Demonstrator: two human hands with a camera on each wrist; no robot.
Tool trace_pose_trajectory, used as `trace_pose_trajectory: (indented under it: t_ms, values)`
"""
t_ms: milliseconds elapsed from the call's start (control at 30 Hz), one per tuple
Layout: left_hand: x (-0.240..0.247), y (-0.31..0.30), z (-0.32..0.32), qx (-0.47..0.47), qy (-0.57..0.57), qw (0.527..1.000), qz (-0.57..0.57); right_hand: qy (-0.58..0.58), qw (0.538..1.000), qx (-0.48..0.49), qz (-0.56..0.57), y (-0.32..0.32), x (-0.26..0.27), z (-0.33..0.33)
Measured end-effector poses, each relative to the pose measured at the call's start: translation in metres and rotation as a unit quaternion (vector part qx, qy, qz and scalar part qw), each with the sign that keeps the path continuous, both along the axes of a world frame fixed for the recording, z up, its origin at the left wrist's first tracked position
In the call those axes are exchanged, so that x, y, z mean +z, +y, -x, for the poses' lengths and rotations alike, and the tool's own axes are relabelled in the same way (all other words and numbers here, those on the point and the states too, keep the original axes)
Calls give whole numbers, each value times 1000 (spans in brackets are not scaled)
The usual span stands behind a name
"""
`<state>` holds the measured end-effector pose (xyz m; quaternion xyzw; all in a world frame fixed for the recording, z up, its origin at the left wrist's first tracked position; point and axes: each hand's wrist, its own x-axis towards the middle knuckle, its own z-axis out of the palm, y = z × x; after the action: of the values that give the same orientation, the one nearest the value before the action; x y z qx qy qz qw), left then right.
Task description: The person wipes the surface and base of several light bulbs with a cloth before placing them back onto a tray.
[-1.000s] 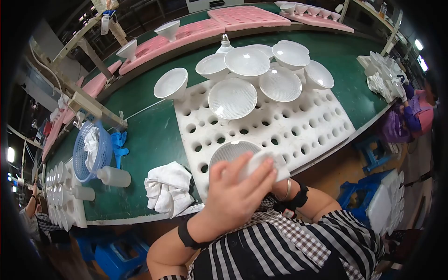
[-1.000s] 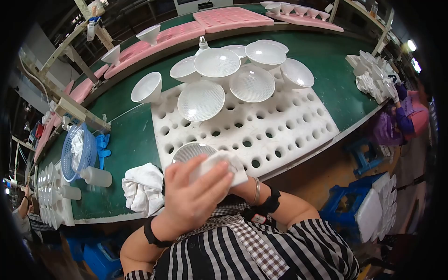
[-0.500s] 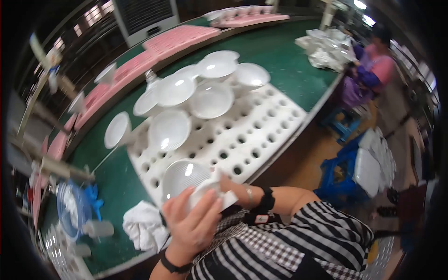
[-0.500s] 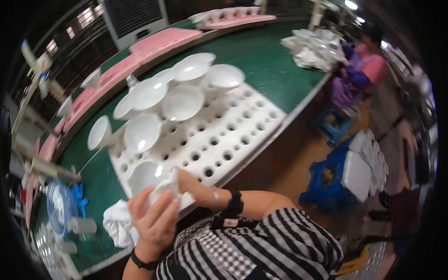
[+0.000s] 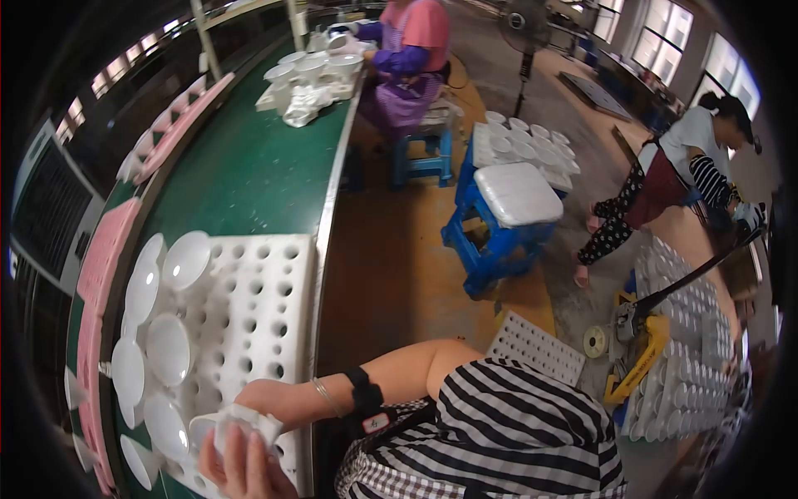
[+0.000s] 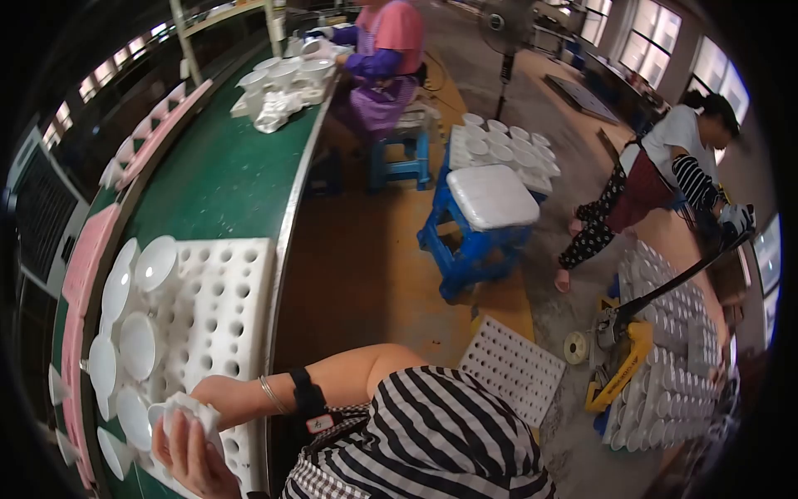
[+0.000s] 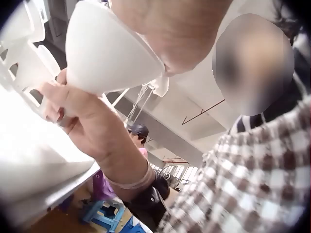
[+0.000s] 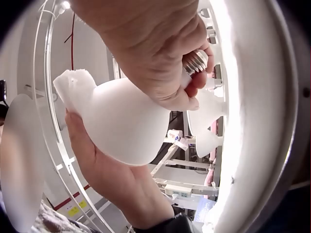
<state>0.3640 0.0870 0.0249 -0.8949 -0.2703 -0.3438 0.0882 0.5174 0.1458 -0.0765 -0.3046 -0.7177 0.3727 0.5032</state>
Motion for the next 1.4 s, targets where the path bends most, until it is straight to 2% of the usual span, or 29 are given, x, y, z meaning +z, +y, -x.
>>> trace_pose_trajectory:
  t_ms: [133, 200, 233, 300, 333, 367, 433, 467, 567, 633, 700, 767, 833, 900, 933, 1000, 1067, 1100, 1167, 1233, 1400]
  values:
    - [-16, 37, -4, 13, -19, 998, 59, -39, 999, -24, 20, 5, -5, -12]
    - [-31, 47, 6, 82, -62, 989, 105, -9, 999, -41, 21, 5, -6, -10]
    - [-34, 39, 9, 86, -58, 989, 106, 16, 998, -61, 24, 5, -7, -9]
    - [-36, 14, 11, 158, -31, 983, 93, 29, 997, -60, 39, 4, -2, -8]
    - [-50, 7, 26, 141, 14, 987, 75, 36, 996, -64, 48, 6, -1, -8]
    - [-44, 0, 19, 141, 15, 987, 76, 37, 996, -63, 50, 7, -3, -7]
    - [-20, -24, -4, 20, 88, 995, 44, 0, 998, -43, 35, 10, -13, -5]
    - [-16, -22, -5, 10, 116, 992, 54, 1, 998, -47, 37, 10, -16, -3]
    - [-16, 6, -10, -11, 69, 997, 33, 4, 999, -41, 14, 9, -17, -9]
    - [-13, 19, -9, 6, 68, 997, 30, -23, 997, -51, 60, 1, -4, -11]
    - [-13, 31, -2, 74, -21, 990, 117, -37, 996, -72, 42, 2, 0, -10]
    - [-18, 33, 6, 83, -43, 987, 129, 22, 995, -78, 56, -1, 5, -12]
    - [-20, 20, 5, 120, -94, 979, 136, 19, 994, -90, 51, 2, 1, -8]
    - [-40, 8, 18, 121, -78, 984, 105, 17, 993, -101, 49, 3, -3, -6]
    - [-45, -2, 22, 116, -35, 989, 81, 0, 995, -94, 45, 3, -3, -6]
    - [-42, -8, 23, 92, 31, 994, 54, -20, 996, -76, 43, 5, 1, -5]
    - [-31, 0, 16, 77, 33, 994, 67, -122, 988, -72, 53, 6, 6, -4]
    - [-23, 6, 10, 55, 37, 995, 77, -122, 989, -68, 52, 6, 4, -4]
    - [-16, 18, 7, 71, 19, 992, 107, -74, 992, -96, 42, 6, 0, -3]
    - [-21, 32, 13, 104, -91, 977, 165, -52, 994, -89, 42, 4, 1, -3]
    - [-47, 3, 30, 154, -84, 976, 126, -36, 994, -84, 63, 4, 1, -5]
